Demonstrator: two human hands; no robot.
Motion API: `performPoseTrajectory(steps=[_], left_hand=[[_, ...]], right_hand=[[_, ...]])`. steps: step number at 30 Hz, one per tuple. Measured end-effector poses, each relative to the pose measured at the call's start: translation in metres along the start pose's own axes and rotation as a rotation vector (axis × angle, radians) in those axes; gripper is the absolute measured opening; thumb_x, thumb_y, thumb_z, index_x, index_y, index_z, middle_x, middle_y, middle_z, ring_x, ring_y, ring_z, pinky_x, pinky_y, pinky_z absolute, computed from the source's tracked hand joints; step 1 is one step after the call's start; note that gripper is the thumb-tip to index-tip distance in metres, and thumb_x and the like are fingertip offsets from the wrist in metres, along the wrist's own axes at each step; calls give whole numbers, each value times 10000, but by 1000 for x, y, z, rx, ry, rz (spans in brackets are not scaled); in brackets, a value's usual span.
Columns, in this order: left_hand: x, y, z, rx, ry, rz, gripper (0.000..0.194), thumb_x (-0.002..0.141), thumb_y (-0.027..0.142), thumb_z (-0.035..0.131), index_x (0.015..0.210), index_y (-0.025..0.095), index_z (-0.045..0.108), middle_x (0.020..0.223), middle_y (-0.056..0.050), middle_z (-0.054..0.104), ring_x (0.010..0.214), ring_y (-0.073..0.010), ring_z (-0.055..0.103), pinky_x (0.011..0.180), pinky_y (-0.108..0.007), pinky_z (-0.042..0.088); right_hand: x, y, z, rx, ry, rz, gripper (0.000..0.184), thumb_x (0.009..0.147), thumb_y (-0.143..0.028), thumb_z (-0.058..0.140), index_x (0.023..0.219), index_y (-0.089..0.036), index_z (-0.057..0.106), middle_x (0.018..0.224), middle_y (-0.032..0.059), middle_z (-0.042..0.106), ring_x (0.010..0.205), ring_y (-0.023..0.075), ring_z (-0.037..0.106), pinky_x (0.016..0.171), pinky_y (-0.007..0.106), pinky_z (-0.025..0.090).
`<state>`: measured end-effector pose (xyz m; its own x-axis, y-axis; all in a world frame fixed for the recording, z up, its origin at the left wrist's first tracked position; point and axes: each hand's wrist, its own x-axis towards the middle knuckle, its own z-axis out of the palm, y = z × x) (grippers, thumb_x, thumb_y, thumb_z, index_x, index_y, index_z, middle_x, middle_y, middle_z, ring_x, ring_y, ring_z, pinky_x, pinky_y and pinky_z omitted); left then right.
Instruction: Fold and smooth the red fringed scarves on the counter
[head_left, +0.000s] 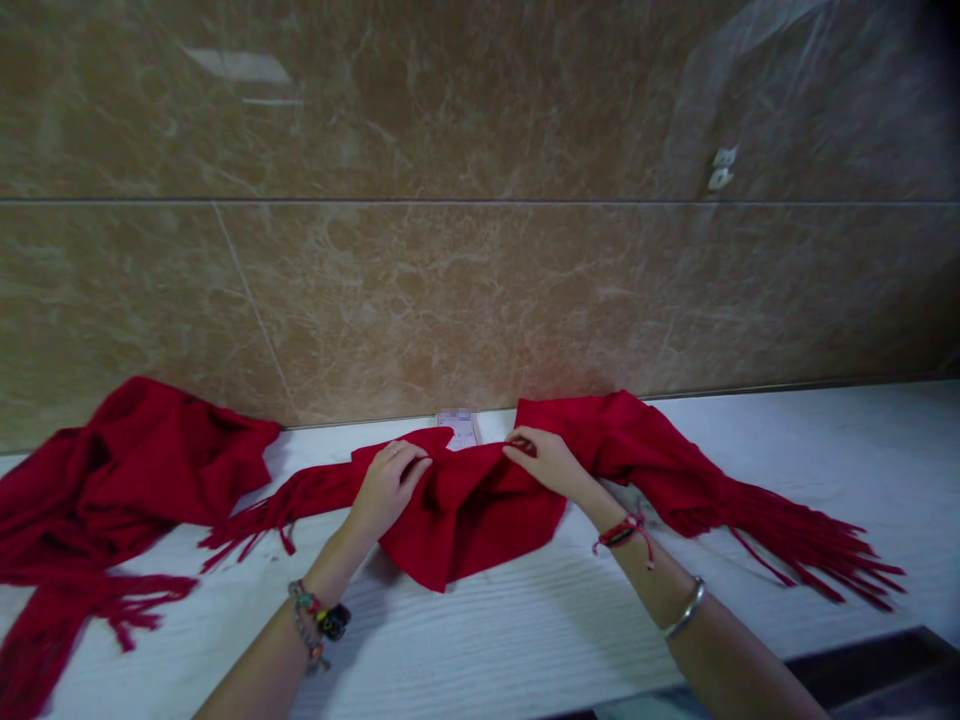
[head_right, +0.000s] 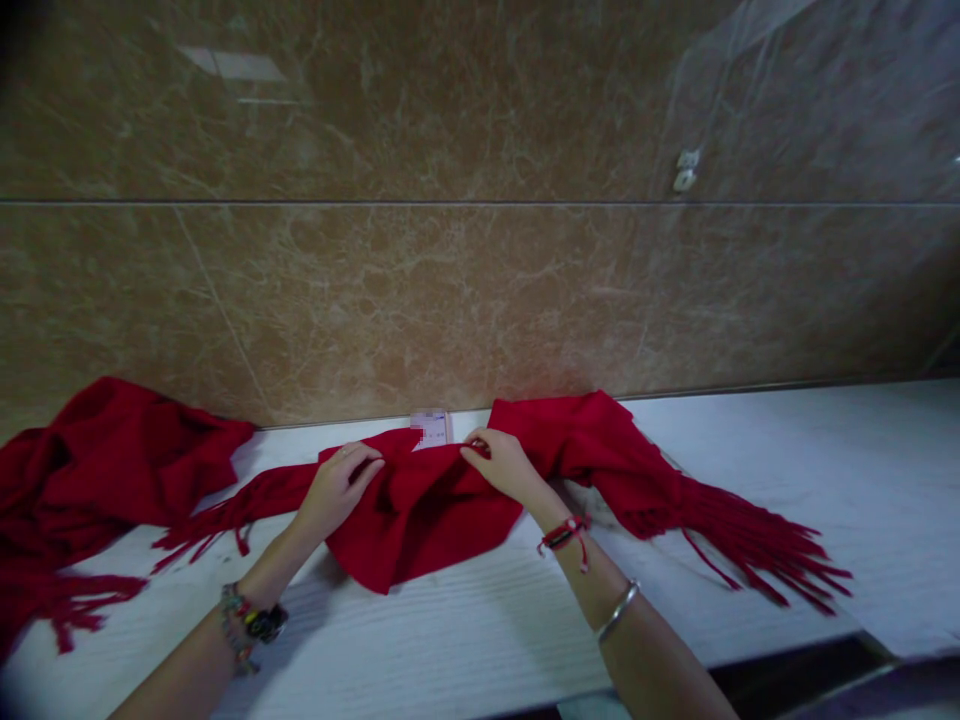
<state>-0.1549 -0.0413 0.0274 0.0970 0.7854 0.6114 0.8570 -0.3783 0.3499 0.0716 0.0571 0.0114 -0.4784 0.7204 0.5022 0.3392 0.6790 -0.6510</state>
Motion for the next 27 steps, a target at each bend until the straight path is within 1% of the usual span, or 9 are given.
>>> performPoseTrajectory(steps=[3, 7, 10, 13, 18, 20, 23, 25, 27], left_hand=[[-2, 7, 6, -82, -10, -1, 213, 843, 293, 350, 797, 177, 523, 885, -65, 592, 858, -174, 547, 795, -291, 412], [-7, 13, 15, -119, -177, -91, 199, 854, 311, 341, 828, 206, 508, 749, -17, 603, 688, -157, 568, 649, -254, 423], [-10, 15, 17, -94, -215, -98, 192, 851, 321, 362, 828, 215, 520, 728, -9, 610, 674, -158, 574, 621, -241, 402], [-8, 17, 12, -59, -233, -110, 218, 848, 336, 368, 820, 204, 539, 692, -7, 610, 622, -150, 566, 579, -229, 380], [-2, 25, -11, -148, -331, -56, 304, 825, 387, 379, 670, 178, 538, 569, 23, 531, 526, -116, 483, 536, -216, 355], [-1, 29, -17, -237, -339, -24, 287, 795, 407, 431, 680, 171, 549, 605, 18, 542, 572, -122, 492, 575, -224, 379], [-1, 30, -13, -350, -230, 10, 210, 759, 362, 507, 710, 169, 573, 844, -45, 595, 835, -176, 531, 788, -286, 393], [-2, 28, -4, -448, -188, -20, 188, 782, 328, 485, 716, 169, 562, 949, -74, 589, 942, -190, 517, 865, -319, 370], [-4, 25, 6, -559, -200, -100, 199, 822, 323, 422, 773, 168, 535, 926, -77, 601, 906, -174, 547, 834, -318, 403]], right_hand=[[-8, -16, 8, -141, -15, -217, 353, 737, -306, 573, 1051, -149, 542, 1051, 111, 557, 990, 212, 483, 867, 358, 366], [-17, -34, 17, -144, -151, -324, 419, 756, -321, 573, 1147, -199, 489, 1121, 93, 550, 1061, 202, 462, 918, 378, 341], [-19, -38, 19, -94, -219, -279, 295, 770, -285, 560, 1047, -186, 562, 1028, 83, 609, 962, 189, 536, 846, 332, 398], [-16, -37, 15, -17, -223, -219, 136, 791, -255, 520, 822, -169, 621, 809, 46, 649, 737, 152, 578, 691, 262, 432], [-10, -36, 4, 210, -110, -122, 255, 798, -349, 460, 662, -165, 570, 593, -10, 555, 561, 116, 491, 518, 213, 371], [-8, -33, 3, 245, -81, -82, 276, 789, -373, 451, 640, -165, 555, 565, -17, 529, 544, 113, 474, 499, 210, 353], [-6, -23, 8, 120, -34, -29, 253, 765, -346, 468, 605, -167, 549, 566, -8, 539, 556, 122, 474, 526, 224, 351], [-4, -14, 11, 13, 7, 19, 233, 749, -325, 481, 592, -169, 553, 570, 1, 548, 566, 130, 476, 543, 234, 351], [-3, -8, 14, -2, 34, 72, 237, 744, -332, 478, 593, -168, 557, 565, 4, 543, 565, 135, 475, 535, 237, 348]])
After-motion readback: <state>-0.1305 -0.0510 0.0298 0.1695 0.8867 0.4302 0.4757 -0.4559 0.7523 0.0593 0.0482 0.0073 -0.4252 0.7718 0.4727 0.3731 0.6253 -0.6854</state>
